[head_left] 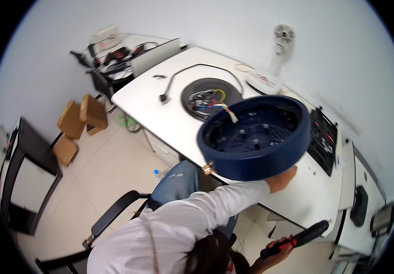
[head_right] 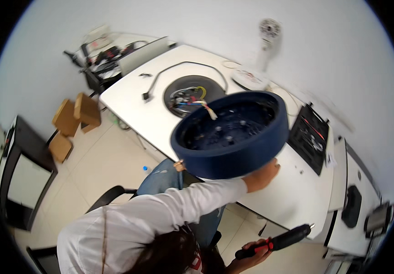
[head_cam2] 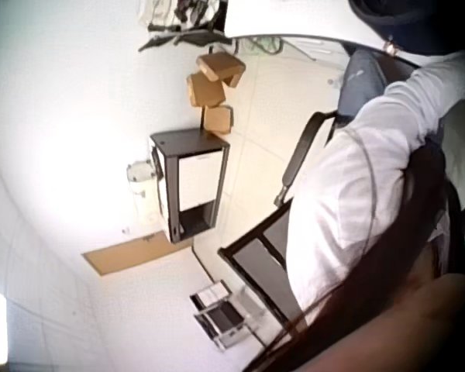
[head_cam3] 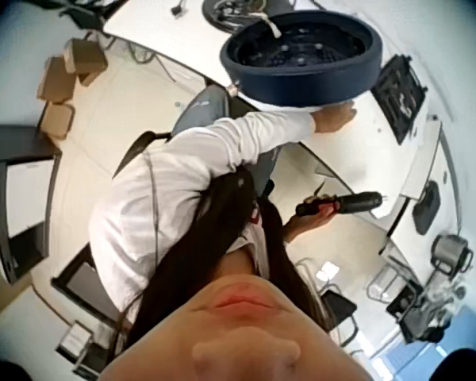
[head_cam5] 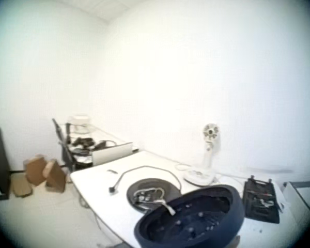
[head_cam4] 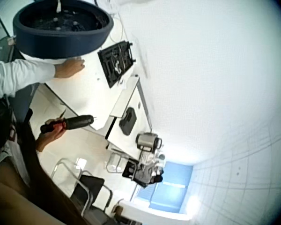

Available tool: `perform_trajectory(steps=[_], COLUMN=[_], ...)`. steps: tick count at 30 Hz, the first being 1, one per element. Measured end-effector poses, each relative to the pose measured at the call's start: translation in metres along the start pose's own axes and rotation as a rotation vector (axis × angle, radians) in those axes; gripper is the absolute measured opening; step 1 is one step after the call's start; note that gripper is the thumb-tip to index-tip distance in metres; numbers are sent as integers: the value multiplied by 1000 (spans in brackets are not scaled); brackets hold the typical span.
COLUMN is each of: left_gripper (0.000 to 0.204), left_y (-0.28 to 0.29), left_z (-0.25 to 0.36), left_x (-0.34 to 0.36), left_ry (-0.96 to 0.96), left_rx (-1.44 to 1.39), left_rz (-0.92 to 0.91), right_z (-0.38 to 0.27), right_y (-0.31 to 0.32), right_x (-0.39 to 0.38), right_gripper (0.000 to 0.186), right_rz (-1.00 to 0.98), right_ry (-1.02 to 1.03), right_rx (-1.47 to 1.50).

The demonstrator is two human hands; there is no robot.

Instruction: The person uses a cordless electric screwdriver to remove screws from the base of a disassembled electric fan. They swap the screwdriver for another unit and continue unscrewing components from the fan base while seated at a white desk.

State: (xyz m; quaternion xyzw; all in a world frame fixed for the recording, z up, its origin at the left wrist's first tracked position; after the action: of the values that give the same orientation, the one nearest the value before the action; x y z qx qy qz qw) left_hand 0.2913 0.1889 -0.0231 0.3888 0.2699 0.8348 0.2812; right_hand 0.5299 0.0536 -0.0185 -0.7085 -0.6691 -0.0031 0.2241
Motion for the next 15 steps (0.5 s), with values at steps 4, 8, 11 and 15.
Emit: perform_trajectory(steps=[4,8,11,15], left_gripper=[37,37,38,39], left_y=[-12,-15,-27,-38], left_z=[-11,-7,-4,20], left_x=[11,3,-5,-14], left_ry=[70,-28,-76,-167], left_rx=[-355,192,583,1117], left_rz=[-130,119,266,472], right_z=[4,3,10,19], right_y=[0,-3,-7,-55], right_x=[-7,-7,-10,-25], right_gripper=[40,32,32,34], right_rz=[-79,-151,-172,-356], right_ry=[-95,-108,-136,-155], right_rx=[13,-25,-17,112])
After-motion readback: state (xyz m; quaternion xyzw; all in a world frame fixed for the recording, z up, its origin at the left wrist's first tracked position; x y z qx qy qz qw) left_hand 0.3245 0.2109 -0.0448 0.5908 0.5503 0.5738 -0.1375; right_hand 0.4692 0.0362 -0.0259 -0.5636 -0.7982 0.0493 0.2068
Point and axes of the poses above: each hand's wrist, its own x-axis towards the middle knuckle, its own y-axis out of the back of the hand, z = x × y, the point moved 8 cm from there along x, towards the middle knuckle, and after that the axes turned 12 degrees about y, right-handed, at the moved point
